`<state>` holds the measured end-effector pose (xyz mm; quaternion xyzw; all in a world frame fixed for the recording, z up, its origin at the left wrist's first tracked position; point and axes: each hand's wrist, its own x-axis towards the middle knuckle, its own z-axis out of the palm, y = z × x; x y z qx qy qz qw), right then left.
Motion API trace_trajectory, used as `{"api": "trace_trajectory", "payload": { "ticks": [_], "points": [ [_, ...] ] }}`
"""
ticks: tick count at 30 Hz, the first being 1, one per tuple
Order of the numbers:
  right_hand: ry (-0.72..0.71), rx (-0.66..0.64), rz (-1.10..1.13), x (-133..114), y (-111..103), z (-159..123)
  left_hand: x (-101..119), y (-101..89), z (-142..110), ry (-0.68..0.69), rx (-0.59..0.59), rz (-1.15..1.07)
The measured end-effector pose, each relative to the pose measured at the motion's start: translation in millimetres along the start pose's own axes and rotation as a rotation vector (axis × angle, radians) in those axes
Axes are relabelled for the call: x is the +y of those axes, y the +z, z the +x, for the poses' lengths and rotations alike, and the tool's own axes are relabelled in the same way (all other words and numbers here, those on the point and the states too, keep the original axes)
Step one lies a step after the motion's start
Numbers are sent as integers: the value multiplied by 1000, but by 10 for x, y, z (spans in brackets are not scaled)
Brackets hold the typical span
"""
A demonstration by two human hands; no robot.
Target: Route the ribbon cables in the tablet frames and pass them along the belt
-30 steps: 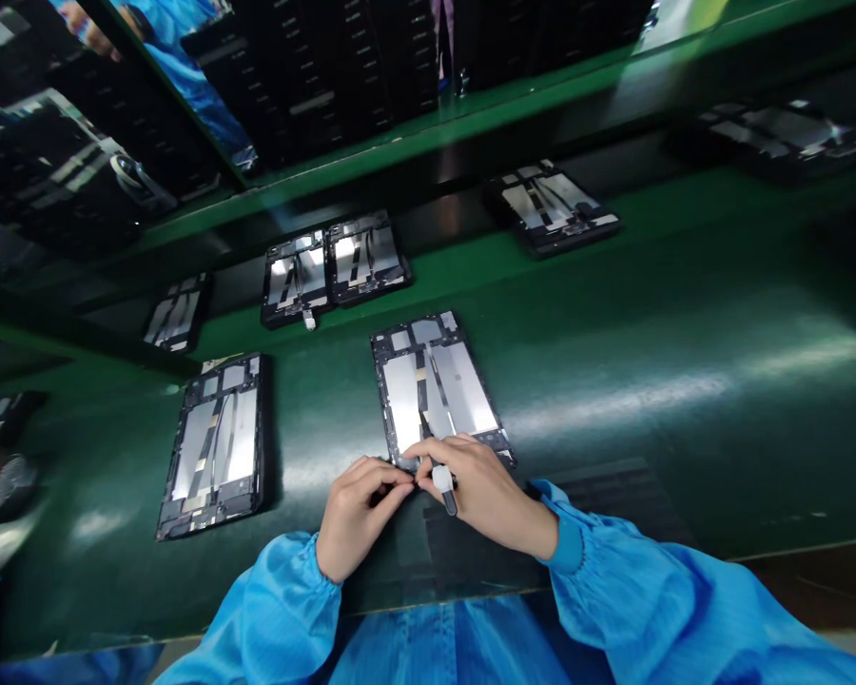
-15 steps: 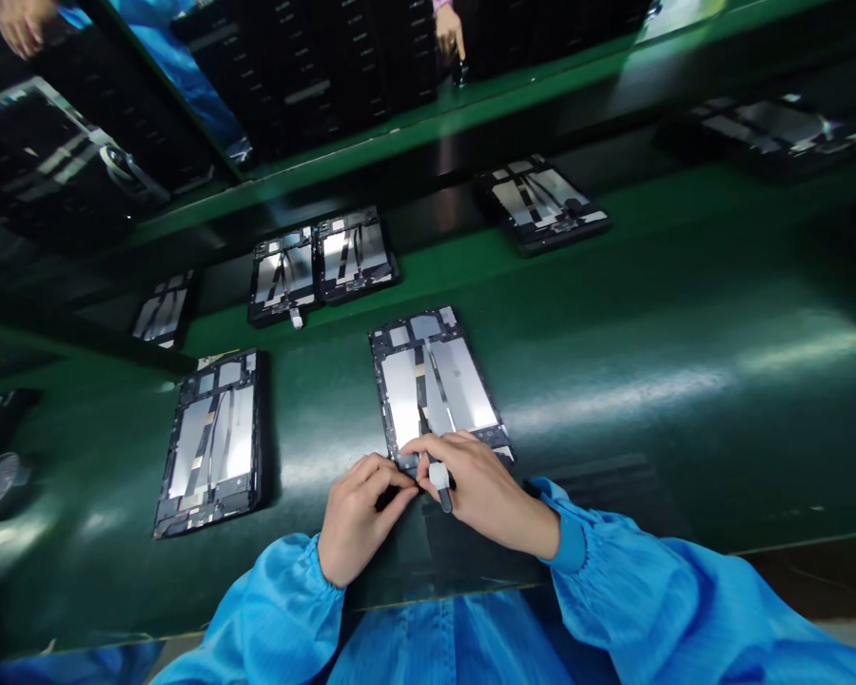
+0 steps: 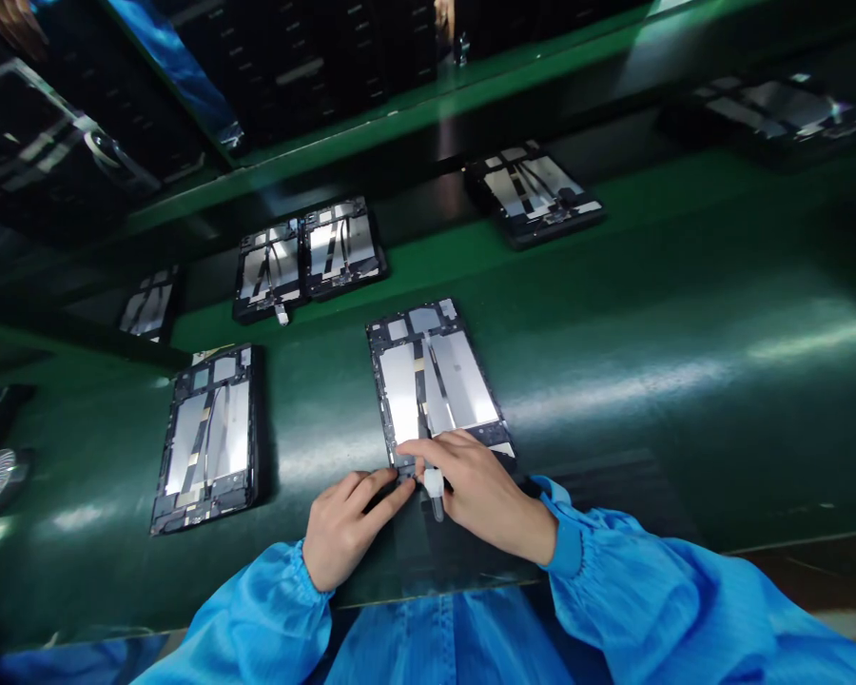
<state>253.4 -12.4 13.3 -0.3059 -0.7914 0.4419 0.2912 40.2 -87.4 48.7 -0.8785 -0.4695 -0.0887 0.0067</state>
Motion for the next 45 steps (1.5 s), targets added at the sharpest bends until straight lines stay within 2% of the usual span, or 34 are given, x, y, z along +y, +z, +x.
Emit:
{"api": "trace_trajectory", "payload": {
  "ticks": [5,8,13,18,24,32,35,41,45],
  "points": [
    [22,-10,-18,32,0,9,-15,18,6,33,8,11],
    [23,-28,-8,14,-73,12,-1,27,19,27,1,34],
    [120,10,207,-64,-264,-135,40,45,42,-15,-8,53],
    [224,28,383,-52,-195,-279,51,54,34,-21,-12,41],
    [173,55,314,-32,-142,-234,47,60,17,-32,-5,12],
    [369,85,307,39,-293,-358,26,77,1,-20,-5,27],
    [342,92,338,21,-272,-349,-2,49,-25,5,6,-14],
    [131,12,317,-61,-194,-246,-31,21,-54,27,29,-33],
    [139,-65,320,-97,-229,-202,-29,33,-26,9,21,-50]
  ]
}}
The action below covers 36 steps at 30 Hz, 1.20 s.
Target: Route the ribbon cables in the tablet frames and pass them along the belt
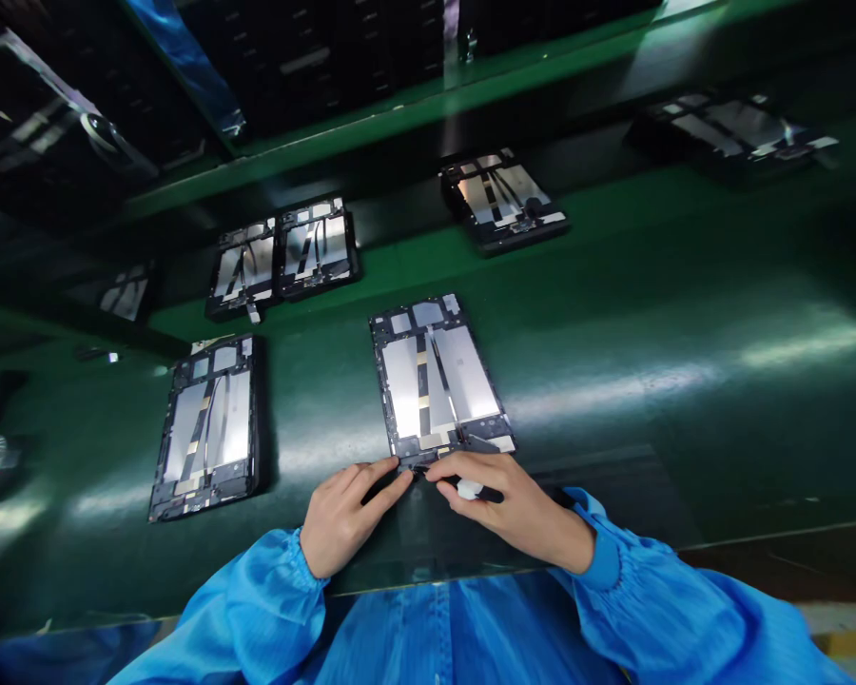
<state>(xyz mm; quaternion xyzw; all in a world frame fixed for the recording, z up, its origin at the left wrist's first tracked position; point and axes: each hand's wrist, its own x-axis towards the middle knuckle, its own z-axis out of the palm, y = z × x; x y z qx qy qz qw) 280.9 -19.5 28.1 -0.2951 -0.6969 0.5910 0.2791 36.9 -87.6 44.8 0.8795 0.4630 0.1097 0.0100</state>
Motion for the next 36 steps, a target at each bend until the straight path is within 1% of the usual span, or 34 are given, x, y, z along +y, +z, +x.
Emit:
{"api": "trace_trajectory", "payload": {
  "ticks": [1,4,6,8,9,11,14,17,20,23,24,26,27,30,33,36],
  "points": [
    [42,-13,27,-12,-11,-6,2,-9,0,-11,0,-15],
    [226,-22,125,-49,-23,-69,32,-84,-46,-9,20,-112],
    [317,-26,159,-74,3,-131,78,-153,-114,54,11,-198],
    [354,-53,127,-104,57,-182,135,-209,-188,141,-35,-243],
    [349,-66,88,-121,91,-197,163,-225,-218,177,-64,-238],
    [295,-68,-20,-159,158,-203,205,-235,-256,215,-111,-203],
    [195,-60,-143,-207,238,-176,224,-218,-260,222,-127,-171],
    [177,-86,-171,-221,297,-167,222,-205,-246,217,-108,-176],
    [209,-81,-129,-198,310,-184,237,-211,-256,214,-101,-182],
    [274,-4,57,-169,194,-137,259,-223,-263,188,-108,-198],
    [294,34,129,-165,123,-90,260,-224,-253,178,-104,-218],
    [337,96,179,-162,-38,52,247,-216,-201,148,-63,-264],
    [370,83,195,-160,-115,140,231,-204,-160,124,-28,-278],
    [448,-35,228,-130,-260,401,162,-141,-15,21,69,-238],
    [473,-134,214,-62,-267,563,102,-58,72,-21,88,-158],
    [486,-177,200,0,-225,606,83,-5,63,-6,77,-130]
  ]
}}
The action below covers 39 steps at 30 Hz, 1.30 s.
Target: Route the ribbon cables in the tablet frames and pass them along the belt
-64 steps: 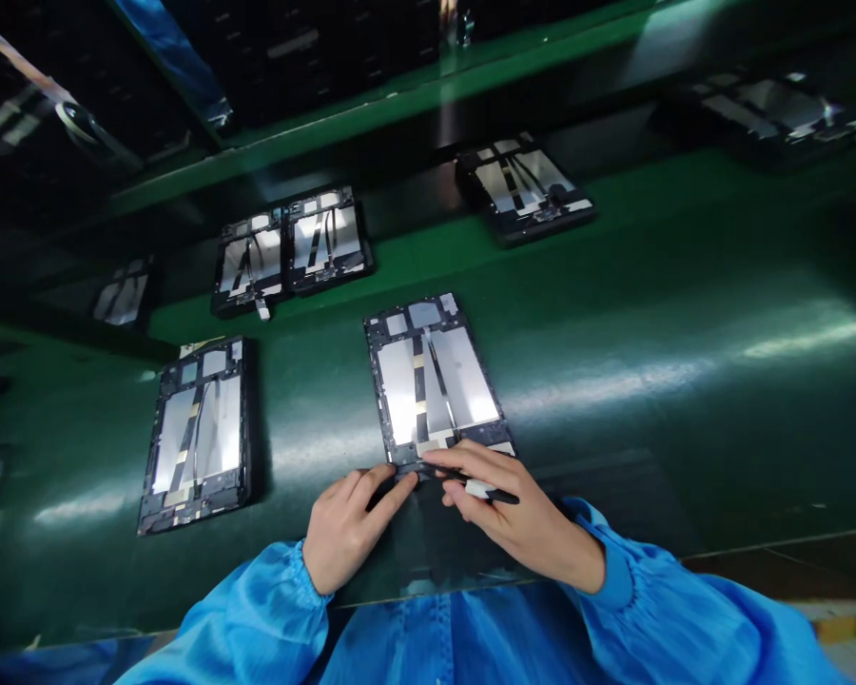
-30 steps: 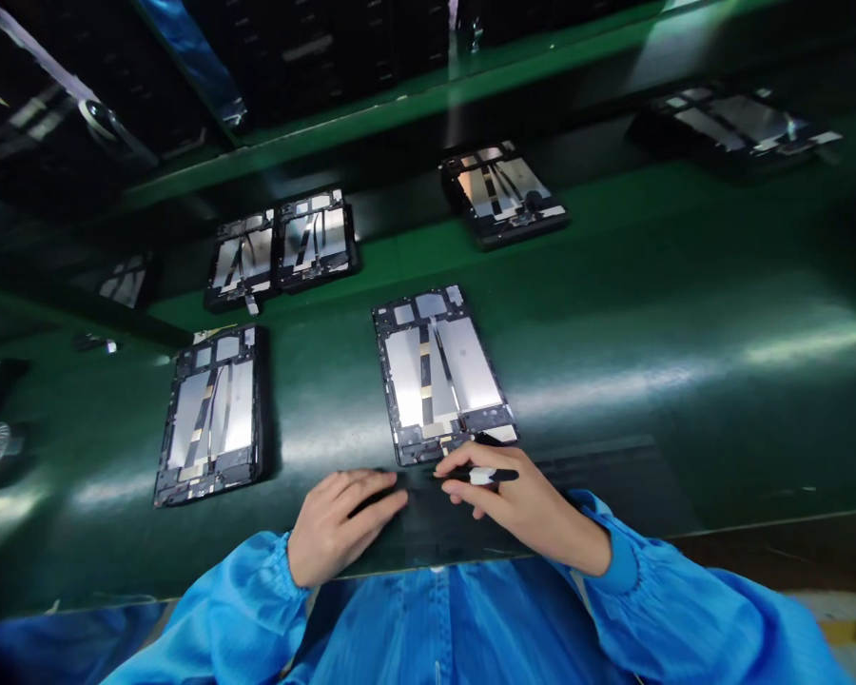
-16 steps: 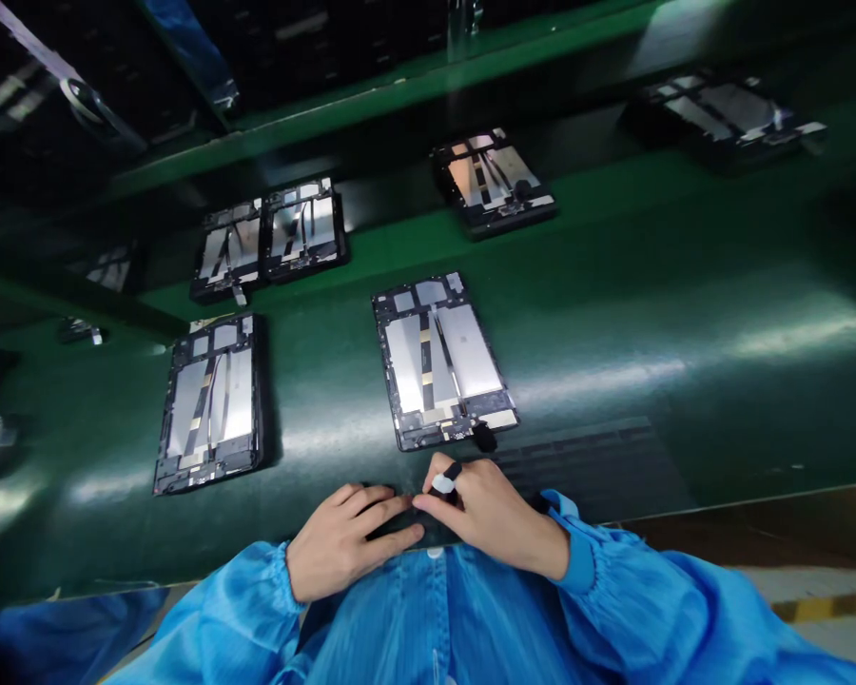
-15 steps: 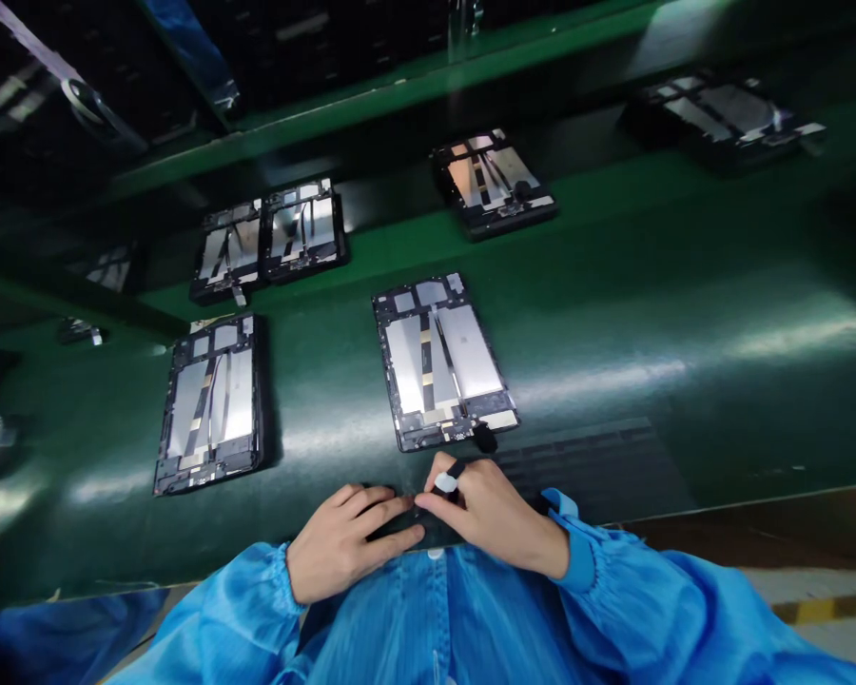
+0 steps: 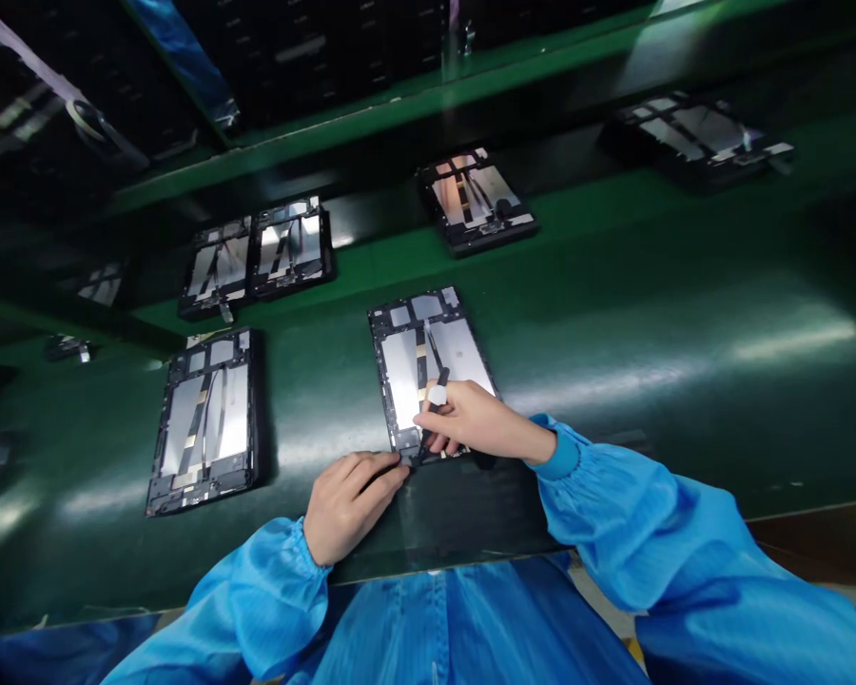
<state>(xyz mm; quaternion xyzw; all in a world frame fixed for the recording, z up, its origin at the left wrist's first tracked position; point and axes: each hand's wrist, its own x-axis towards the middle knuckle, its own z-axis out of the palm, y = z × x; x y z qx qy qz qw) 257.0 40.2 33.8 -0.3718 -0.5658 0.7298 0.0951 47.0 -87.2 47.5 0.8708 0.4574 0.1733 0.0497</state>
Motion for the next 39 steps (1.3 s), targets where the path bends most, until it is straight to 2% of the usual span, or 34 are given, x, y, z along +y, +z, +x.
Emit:
{"api": "trace_trajectory", "payload": {
  "ticks": [20,28,34,39],
  "points": [
    [41,21,-2,-58,10,-149,92,-14,9,1,4,-11],
    [41,25,-14,-80,0,-203,171,-109,82,59,-70,164],
    [-62,224,-61,66,-117,-412,145,-100,130,69,-93,130],
    [-144,242,-199,150,-134,-516,121,-64,113,60,-72,108]
  ]
}}
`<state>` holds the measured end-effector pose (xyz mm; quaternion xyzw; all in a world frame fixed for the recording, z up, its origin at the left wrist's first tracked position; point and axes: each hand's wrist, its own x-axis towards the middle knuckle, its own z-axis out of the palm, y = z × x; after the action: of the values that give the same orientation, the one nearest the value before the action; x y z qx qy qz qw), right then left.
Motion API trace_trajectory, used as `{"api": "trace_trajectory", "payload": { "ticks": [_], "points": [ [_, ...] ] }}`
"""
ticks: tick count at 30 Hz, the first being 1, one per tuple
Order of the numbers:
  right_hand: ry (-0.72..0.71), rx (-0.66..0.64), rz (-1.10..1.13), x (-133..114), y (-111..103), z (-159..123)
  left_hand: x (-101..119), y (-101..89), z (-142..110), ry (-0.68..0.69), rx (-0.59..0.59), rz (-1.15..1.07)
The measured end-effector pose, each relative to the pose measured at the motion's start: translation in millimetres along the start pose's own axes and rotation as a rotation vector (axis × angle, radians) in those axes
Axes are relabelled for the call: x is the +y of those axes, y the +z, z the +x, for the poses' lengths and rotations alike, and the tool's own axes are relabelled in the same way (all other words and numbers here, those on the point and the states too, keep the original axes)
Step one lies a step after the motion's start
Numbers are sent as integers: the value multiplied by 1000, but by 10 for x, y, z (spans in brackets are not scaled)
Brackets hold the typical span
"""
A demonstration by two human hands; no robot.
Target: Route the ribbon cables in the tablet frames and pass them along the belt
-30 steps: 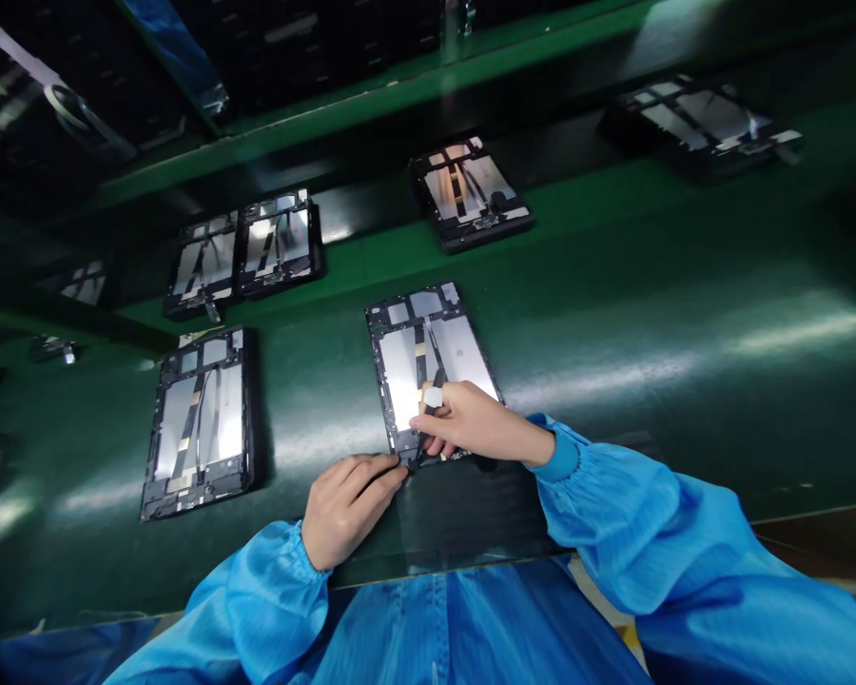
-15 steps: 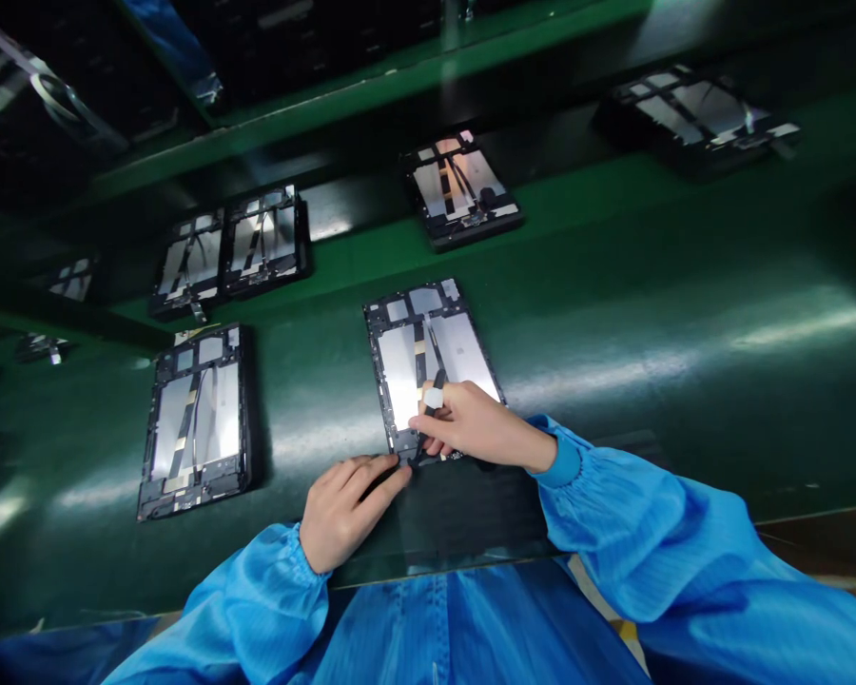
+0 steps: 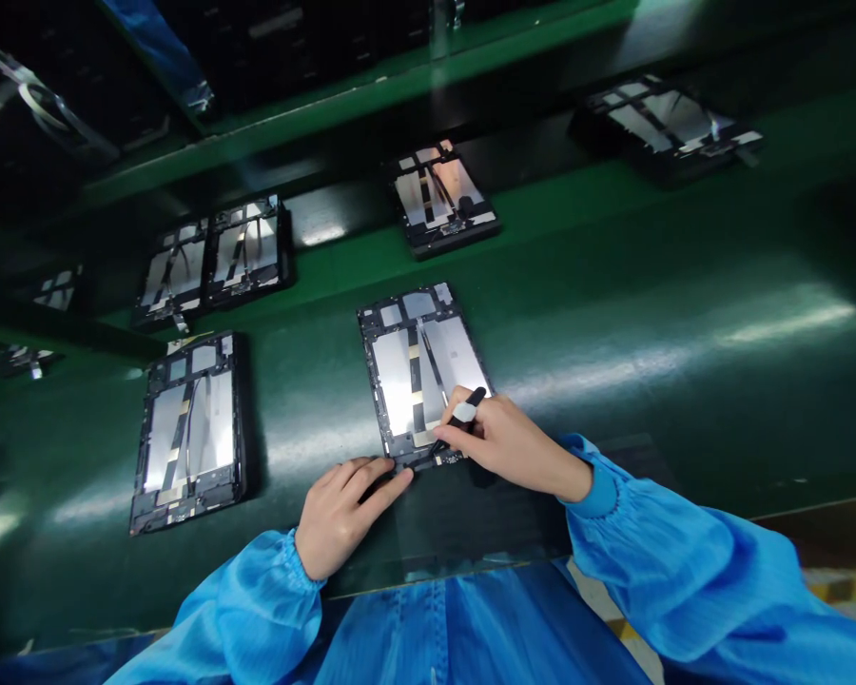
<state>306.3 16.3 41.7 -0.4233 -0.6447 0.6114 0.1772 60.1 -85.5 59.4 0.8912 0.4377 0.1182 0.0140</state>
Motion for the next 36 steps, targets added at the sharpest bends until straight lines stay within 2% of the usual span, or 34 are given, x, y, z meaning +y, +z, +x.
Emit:
{"api": "trace_trajectory", "payload": {
  "ticks": [5,12,17,22,25,26,28,30,31,33,36],
  "points": [
    [28,17,127,51,31,16,-1,60,-24,-25,13,-20],
    [5,34,101,63,47,9,0,72,-7,-12,-52,34],
    [-10,30,76,64,27,-1,26,71,1,-14,-42,38],
    [-31,34,27,65,26,10,126,68,132,-72,-73,78],
    [-35,40,45,85,33,-9,87,67,182,-65,-105,42],
    [-47,81,59,97,34,-18,49,66,175,-45,-110,5],
    [-89,273,78,122,35,-30,-36,59,130,-7,-98,-82],
    [-132,481,79,134,42,-19,-94,45,74,6,-51,-135],
    [-136,519,85,128,51,-1,-102,35,54,8,-14,-140],
    [-118,431,138,85,83,70,-81,9,38,12,47,-109],
    [-93,164,272,-47,160,241,-25,-33,59,-7,10,51]
  ]
}}
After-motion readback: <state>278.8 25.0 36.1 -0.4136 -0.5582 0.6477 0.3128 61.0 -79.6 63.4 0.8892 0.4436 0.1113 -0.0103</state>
